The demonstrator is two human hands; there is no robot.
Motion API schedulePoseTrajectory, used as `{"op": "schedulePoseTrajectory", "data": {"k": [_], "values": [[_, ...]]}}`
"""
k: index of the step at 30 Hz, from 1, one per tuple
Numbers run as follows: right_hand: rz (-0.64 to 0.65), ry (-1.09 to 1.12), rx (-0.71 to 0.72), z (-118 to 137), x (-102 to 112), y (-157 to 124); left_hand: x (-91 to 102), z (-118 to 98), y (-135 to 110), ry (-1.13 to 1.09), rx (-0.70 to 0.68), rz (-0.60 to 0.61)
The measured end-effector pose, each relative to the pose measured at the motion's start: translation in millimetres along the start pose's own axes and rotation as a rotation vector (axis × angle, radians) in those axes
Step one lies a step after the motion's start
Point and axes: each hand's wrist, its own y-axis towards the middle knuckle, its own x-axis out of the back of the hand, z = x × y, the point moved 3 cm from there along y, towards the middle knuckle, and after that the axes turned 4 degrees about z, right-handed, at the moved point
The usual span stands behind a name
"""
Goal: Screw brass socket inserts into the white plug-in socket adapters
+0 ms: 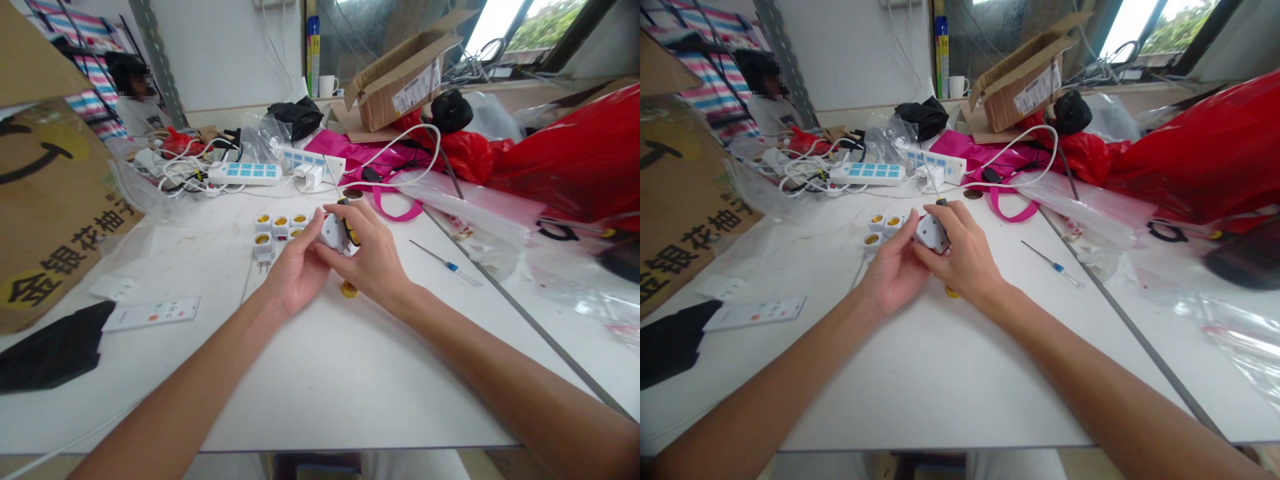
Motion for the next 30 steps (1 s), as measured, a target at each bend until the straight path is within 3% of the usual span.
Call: {"op": "schedulePoseTrajectory", "data": {"k": [9, 18, 30], "values": [[-0.091, 0.065, -0.015, -2.7, 3.6, 3.3, 5.1, -18.6, 3.8, -0.071, -0.085, -0.097], [-0.032, 0.078, -0.092, -11.7, -1.4, 2.3, 10.2, -15.3, 4.6, -0.076, -0.069, -0.135], [-0.059, 0.155, -0.156, -17.6, -1.0, 2.8, 11.1, -14.7, 0.1, -0.146, -0.008, -0.129]]}}
